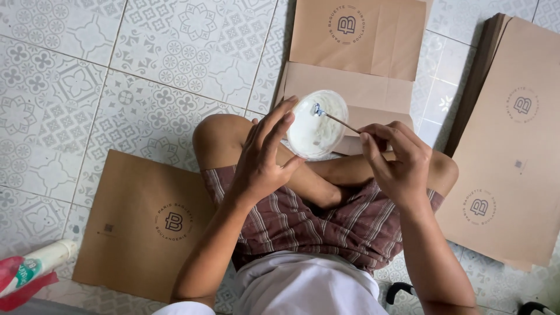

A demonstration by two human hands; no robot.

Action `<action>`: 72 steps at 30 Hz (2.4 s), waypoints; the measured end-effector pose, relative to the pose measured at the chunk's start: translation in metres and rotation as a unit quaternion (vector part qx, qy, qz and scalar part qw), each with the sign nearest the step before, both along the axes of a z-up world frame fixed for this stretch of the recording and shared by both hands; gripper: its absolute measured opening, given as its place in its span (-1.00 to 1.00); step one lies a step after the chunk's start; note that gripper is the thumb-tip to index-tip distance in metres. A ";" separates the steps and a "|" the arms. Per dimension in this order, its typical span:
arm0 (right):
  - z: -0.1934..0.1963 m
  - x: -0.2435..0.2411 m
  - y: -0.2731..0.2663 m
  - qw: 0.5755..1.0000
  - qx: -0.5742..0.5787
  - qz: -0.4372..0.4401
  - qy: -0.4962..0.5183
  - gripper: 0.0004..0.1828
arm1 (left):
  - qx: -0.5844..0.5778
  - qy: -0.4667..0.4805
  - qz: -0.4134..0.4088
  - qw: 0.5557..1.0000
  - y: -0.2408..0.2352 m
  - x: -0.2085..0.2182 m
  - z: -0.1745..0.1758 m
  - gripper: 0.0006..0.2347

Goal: The person sits on the floor and assembles flat paper bags by applying glue to the side seams with a small brush. They fold the paper into a bag shape, press the glued edges together to secure them, and smooth the surface. The process is repeated for multiple bags.

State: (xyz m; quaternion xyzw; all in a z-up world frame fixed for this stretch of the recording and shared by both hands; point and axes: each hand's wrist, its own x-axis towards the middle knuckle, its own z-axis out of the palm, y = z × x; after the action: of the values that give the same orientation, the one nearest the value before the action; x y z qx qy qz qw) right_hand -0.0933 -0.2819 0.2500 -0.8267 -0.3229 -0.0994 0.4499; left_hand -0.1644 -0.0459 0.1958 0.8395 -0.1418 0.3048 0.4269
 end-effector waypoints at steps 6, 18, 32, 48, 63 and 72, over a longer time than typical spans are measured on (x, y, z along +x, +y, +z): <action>-0.018 0.002 -0.010 0.998 0.003 -0.046 0.044 -0.95 | 0.019 0.035 0.010 0.999 0.013 0.012 -0.010 -0.09; -0.101 0.046 0.010 0.880 0.197 -0.150 0.406 -0.78 | -0.165 0.211 0.011 0.963 0.193 0.065 -0.117 -0.01; -0.267 0.093 0.061 0.886 0.080 -0.082 0.449 -0.74 | -0.121 0.372 0.257 0.884 0.180 0.049 -0.247 0.15; -0.264 0.113 -0.001 0.882 0.015 -0.044 0.468 -0.74 | 0.137 0.384 0.131 0.904 0.189 0.090 -0.189 0.21; -0.240 0.098 -0.037 0.915 0.086 -0.083 0.385 -0.80 | 0.391 0.481 -0.166 0.767 -0.047 0.137 -0.234 -0.21; -0.213 0.083 -0.070 0.888 0.112 -0.185 0.405 -0.70 | 0.457 0.532 -0.133 0.700 -0.074 0.123 -0.240 -0.29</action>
State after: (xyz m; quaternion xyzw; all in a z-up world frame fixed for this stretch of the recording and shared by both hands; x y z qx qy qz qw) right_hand -0.0100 -0.3515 0.0368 -0.7838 0.0601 0.1273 0.6048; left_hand -0.0416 -0.1199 -0.0439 0.9263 -0.1235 -0.3547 0.0314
